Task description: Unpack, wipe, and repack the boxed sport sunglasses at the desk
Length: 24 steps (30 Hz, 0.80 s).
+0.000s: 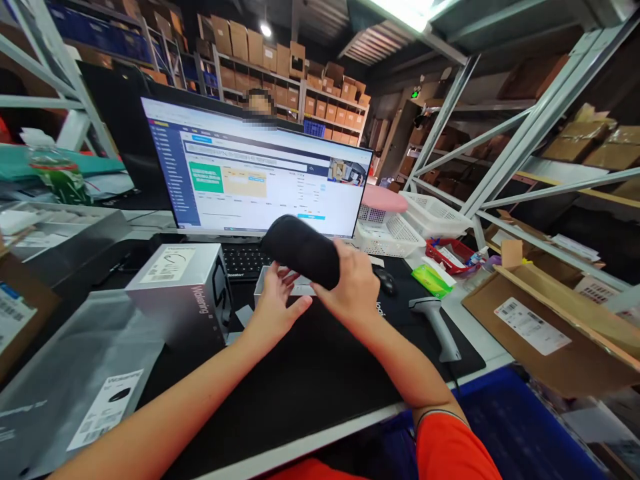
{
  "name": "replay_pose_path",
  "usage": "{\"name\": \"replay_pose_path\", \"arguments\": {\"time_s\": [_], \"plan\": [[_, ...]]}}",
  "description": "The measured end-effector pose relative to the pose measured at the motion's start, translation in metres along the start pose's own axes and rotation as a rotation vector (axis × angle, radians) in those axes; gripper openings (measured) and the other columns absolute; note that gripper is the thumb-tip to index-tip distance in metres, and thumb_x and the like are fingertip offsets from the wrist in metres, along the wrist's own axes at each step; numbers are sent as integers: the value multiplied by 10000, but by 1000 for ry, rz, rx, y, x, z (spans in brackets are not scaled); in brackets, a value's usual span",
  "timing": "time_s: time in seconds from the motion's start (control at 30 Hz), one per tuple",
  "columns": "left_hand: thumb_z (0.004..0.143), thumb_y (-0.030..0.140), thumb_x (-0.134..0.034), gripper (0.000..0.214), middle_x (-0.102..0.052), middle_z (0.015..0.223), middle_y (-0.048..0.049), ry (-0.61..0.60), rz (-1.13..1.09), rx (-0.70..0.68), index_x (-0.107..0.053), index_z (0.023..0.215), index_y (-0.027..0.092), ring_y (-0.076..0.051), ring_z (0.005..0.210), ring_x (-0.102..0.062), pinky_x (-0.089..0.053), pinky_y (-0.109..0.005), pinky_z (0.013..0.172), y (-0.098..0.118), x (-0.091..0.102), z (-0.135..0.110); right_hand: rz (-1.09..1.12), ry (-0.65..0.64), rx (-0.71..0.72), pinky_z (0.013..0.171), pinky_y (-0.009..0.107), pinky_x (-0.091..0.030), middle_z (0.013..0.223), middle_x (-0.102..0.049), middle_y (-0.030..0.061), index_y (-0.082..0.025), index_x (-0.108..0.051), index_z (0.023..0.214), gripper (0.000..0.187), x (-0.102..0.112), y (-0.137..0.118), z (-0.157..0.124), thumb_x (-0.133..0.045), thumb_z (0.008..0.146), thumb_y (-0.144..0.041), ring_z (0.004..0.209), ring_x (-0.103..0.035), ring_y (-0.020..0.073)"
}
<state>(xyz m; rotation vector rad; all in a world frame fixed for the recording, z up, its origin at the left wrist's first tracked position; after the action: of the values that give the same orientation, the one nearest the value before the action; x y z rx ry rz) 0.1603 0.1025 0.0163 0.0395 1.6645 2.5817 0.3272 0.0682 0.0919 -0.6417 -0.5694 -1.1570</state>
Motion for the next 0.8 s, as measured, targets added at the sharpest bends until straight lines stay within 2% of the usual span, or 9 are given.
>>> {"name": "replay_pose_path", "arguments": {"time_s": [0.13,0.23,0.3,0.37,0.47,0.53,0.6,0.73,0.8], "plan": [[855,867,-575,869,-664,1416,-179,90,-209,76,-463,1448,242,-323,1256,-710,-622,-491,1060,22,3,19,-182,168,326,876,395,-605,1372,-721,146,-285,-566,1591,566,-10,-61,-33,-639,1031,-252,1274,-673,332],[817,725,-703,809,-692,1378,-167,150,-180,124,-488,1422,234,-346,1249,-713,-618,-520,1066,28,22,32,-124,46,489,820,392,-620,1498,-682,179,-236,-559,1583,593,2,-83,-45,-678,1004,-191,1295,-689,342],[677,622,-834,904,-667,1422,-175,153,-87,115,-509,1415,215,-395,1330,-662,-546,-593,1163,33,35,38,71,-214,474,857,409,-642,1476,-702,190,-179,-569,1562,634,15,-79,-38,-771,971,-289,1230,-731,330],[527,509,-912,1008,-644,1457,-178,106,38,73,-543,1410,192,-442,1419,-582,-425,-647,1267,39,43,41,337,-370,380,876,371,-648,1306,-795,124,-186,-650,1468,545,35,-64,-20,-796,968,-346,1073,-781,256],[451,345,-923,1040,-650,1471,-127,-59,183,-5,-594,1430,214,-430,1459,-547,-355,-603,1326,50,40,39,645,-210,245,826,285,-629,1177,-820,65,-227,-766,1268,257,66,-32,16,-699,1023,-263,1021,-779,188],[513,310,-885,1023,-645,1497,-80,-231,325,-83,-575,1488,268,-385,1432,-585,-415,-545,1296,55,32,33,732,-38,212,791,266,-621,1201,-803,74,-243,-780,1251,253,76,-12,31,-644,1039,-220,1075,-763,190],[586,306,-838,1020,-641,1509,-54,-407,534,-193,-511,1552,319,-349,1371,-641,-499,-508,1224,56,24,26,743,9,227,852,295,-634,1280,-773,89,-264,-775,1293,287,72,-3,38,-624,1053,-218,1174,-739,208],[616,280,-797,1047,-636,1512,-59,-507,789,-433,-431,1595,349,-340,1325,-675,-569,-484,1143,55,22,20,700,-243,396,1247,466,-485,1606,-611,93,-283,-730,1398,420,53,-5,38,-585,1037,-126,1522,-552,249],[609,257,-793,1066,-627,1523,-76,-508,819,-549,-425,1606,350,-358,1337,-667,-574,-496,1136,57,23,20,719,-365,482,1306,488,-413,1671,-555,95,-271,-680,1469,505,50,-6,34,-564,1016,-78,1565,-510,250]]}}
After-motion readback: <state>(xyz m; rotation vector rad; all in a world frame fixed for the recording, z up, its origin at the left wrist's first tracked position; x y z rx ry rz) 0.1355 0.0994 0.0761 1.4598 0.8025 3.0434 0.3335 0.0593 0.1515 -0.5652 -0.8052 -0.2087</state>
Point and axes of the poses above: each hand's wrist, its own z-axis towards the middle knuckle, its own x-axis out of the back of the hand, y = z × x, the point moved 7 cm from there along z, towards the middle knuckle
